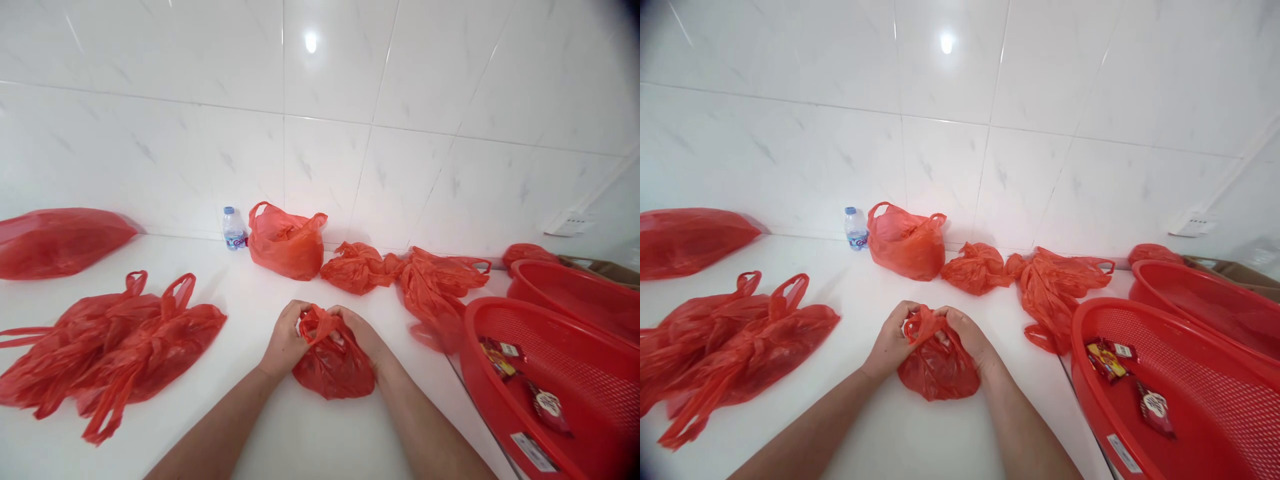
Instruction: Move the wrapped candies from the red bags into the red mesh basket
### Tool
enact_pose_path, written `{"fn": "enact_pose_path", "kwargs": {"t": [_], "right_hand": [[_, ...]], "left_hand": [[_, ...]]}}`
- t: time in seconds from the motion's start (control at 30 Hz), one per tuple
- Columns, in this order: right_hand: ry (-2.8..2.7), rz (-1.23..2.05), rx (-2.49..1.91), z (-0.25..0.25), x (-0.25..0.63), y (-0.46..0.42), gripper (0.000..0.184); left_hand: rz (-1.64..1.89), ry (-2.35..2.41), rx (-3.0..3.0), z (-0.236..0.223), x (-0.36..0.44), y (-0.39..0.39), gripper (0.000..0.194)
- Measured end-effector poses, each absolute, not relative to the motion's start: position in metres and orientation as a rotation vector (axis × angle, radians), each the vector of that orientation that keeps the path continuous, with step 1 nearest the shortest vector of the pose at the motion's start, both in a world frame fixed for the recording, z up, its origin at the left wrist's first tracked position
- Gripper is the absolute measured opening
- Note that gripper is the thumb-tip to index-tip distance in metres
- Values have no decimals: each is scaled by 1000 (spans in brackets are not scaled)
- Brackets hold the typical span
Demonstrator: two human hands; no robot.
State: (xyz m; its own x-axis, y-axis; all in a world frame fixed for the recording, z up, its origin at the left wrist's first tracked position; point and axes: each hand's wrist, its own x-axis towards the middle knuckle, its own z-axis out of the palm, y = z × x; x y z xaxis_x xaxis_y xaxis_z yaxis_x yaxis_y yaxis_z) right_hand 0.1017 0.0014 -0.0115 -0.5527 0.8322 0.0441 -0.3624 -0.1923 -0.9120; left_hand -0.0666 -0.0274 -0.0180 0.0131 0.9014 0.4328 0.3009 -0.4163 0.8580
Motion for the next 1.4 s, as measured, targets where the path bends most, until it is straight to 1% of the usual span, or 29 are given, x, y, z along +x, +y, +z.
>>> {"fn": "enact_pose_path", "kwargs": {"t": [0.07,0.13,0.37,0.47,0.5,0.53,0.63,0.67,0.73,0.8,0.87,0.97,1.03,1.17,1.23,1.3,1.4], "right_hand": [[-1284,1838,-605,-14,104,2,33],[-1325,1843,-626,-14,105,3,29],[-1389,1723,-736,-5,102,-3,33],[-1500,1615,-768,-3,100,-4,26],[-1533,1562,-793,-3,100,-4,22],[-1565,1493,-836,-4,100,-3,22],[-1641,1155,-1055,-10,99,2,39],[-1650,1019,-1135,-13,98,4,40],[-1638,796,-1280,-18,98,6,36],[-1626,683,-1404,-22,99,8,31],[-1629,680,-1438,-24,99,8,30],[-1589,813,-1275,-27,100,11,33],[-1526,983,-1152,-28,102,14,34],[-1321,1469,-957,-25,110,18,30],[-1217,1616,-834,-23,116,19,30],[-1194,1533,-837,-21,121,21,30],[-1242,1212,-1032,-23,129,28,32]], "left_hand": [[1404,1187,1741,-16,-65,-28,27],[1386,1159,1736,-16,-64,-28,24],[1398,1170,1617,-20,-62,-25,10],[1368,1126,1509,-19,-62,-26,5],[1325,1097,1457,-19,-62,-26,7],[1281,1071,1410,-19,-62,-27,10],[1227,1055,1342,-19,-61,-29,17],[1234,1065,1341,-20,-60,-30,19],[1234,1078,1332,-20,-57,-33,21],[1219,1079,1336,-19,-54,-36,21],[1202,1075,1396,-19,-51,-39,20],[1186,1131,1595,-18,-50,-42,17],[1176,1200,1734,-19,-51,-43,16],[1173,1250,1927,-21,-53,-41,14],[1196,1251,1993,-22,-54,-40,15],[1249,1245,2052,-23,-55,-39,15],[1404,1223,2155,-23,-56,-40,14]]}}
